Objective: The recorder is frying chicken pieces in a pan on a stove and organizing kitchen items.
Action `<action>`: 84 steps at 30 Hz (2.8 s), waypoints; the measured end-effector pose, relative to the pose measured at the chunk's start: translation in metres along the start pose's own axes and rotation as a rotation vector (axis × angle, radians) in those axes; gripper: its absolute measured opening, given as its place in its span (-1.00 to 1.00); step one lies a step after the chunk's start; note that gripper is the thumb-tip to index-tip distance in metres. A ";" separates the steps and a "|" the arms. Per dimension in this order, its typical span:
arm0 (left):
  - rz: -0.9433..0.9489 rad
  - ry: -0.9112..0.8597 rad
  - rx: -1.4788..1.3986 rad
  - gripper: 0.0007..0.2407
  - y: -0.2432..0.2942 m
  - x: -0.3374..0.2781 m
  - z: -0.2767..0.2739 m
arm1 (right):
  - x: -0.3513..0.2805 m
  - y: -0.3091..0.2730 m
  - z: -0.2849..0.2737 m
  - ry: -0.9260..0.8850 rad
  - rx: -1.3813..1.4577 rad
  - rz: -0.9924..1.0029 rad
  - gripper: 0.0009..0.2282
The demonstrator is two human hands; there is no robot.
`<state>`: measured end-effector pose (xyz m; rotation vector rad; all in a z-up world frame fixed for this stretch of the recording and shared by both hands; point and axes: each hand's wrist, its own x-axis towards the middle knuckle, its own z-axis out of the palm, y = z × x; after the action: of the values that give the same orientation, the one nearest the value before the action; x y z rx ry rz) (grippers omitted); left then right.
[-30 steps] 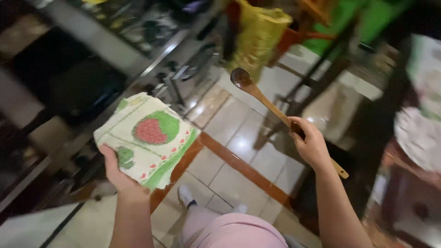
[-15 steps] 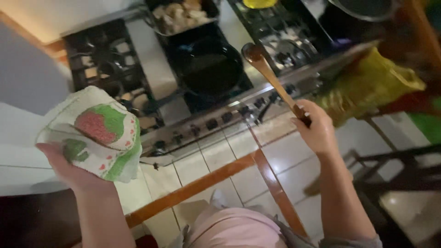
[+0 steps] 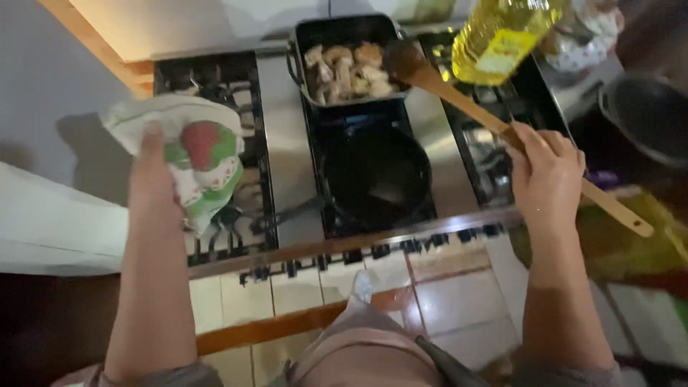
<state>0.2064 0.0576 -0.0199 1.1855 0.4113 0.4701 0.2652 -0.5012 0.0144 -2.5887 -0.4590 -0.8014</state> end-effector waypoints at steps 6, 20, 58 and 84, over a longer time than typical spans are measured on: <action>-0.144 0.219 0.137 -0.59 -0.011 0.053 0.062 | 0.097 0.071 0.076 -0.062 -0.340 -0.189 -0.79; 0.294 -0.286 1.114 -0.75 -0.069 0.166 0.127 | 0.250 -0.011 0.137 -0.464 -0.973 -0.388 -0.85; 0.129 -0.545 1.217 -0.52 -0.146 0.208 0.172 | 0.257 0.097 0.220 -0.466 -0.622 -0.284 -0.84; 0.155 -0.492 1.309 -0.48 -0.151 0.206 0.174 | 0.255 0.050 0.157 -0.228 -0.631 -0.440 -0.92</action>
<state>0.4917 -0.0099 -0.1180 2.5377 0.1594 -0.0447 0.5584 -0.4246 0.0324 -3.2380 -1.0092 -0.9037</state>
